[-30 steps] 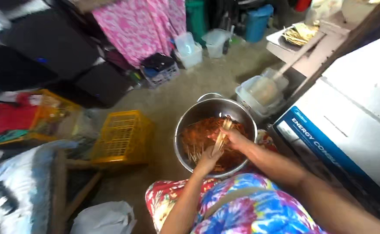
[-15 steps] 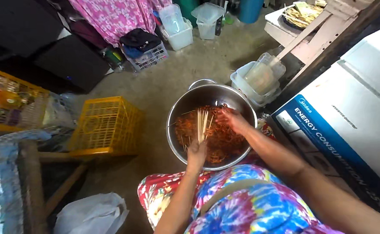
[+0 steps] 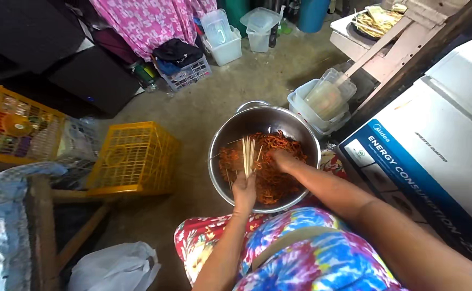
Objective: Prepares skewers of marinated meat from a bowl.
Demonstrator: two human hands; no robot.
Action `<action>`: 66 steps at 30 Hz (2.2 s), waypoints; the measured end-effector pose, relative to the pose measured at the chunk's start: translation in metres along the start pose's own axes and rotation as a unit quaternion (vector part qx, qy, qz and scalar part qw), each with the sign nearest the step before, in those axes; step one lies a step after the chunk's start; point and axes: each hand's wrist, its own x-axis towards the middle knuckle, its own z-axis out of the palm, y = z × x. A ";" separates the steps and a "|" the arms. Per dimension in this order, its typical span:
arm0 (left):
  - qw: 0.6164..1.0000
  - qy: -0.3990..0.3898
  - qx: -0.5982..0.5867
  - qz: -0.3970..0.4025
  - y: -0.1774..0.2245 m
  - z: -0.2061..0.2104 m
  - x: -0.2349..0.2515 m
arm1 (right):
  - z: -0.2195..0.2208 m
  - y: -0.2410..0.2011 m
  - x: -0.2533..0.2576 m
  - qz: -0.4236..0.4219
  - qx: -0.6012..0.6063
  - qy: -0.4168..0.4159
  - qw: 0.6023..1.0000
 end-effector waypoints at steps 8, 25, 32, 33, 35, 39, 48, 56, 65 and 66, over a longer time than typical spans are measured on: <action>1.000 0.001 -0.003 0.002 -0.002 -0.002 0.001 | -0.014 0.004 -0.001 -0.038 0.094 0.041 0.994; 0.997 -0.039 0.072 0.006 0.002 0.000 0.000 | -0.021 -0.001 -0.014 -0.022 0.664 0.071 0.744; 0.995 -0.031 0.091 0.014 0.008 -0.001 0.003 | -0.023 -0.005 -0.016 -0.010 0.666 0.069 0.743; 0.995 -0.032 0.098 0.017 0.008 -0.001 0.003 | -0.023 -0.006 -0.017 -0.008 0.664 0.069 0.744; 0.993 -0.034 0.109 0.019 0.009 -0.001 0.003 | -0.022 -0.005 -0.016 -0.003 0.670 0.079 0.738; 0.991 -0.039 0.126 0.015 0.009 -0.001 0.002 | -0.017 0.001 -0.013 -0.003 0.664 0.089 0.743; 0.990 -0.046 0.133 0.002 0.009 -0.003 0.004 | -0.021 -0.001 -0.014 0.010 0.639 0.060 0.767; 0.987 -0.055 0.149 -0.010 0.012 -0.003 0.004 | -0.017 0.003 -0.014 -0.060 0.551 0.051 0.831; 0.987 -0.051 0.154 -0.010 0.010 -0.003 0.002 | -0.009 0.004 -0.015 -0.110 0.473 0.112 0.867; 0.986 -0.050 0.156 -0.012 0.010 -0.003 0.003 | -0.009 0.005 -0.015 -0.112 0.468 0.110 0.870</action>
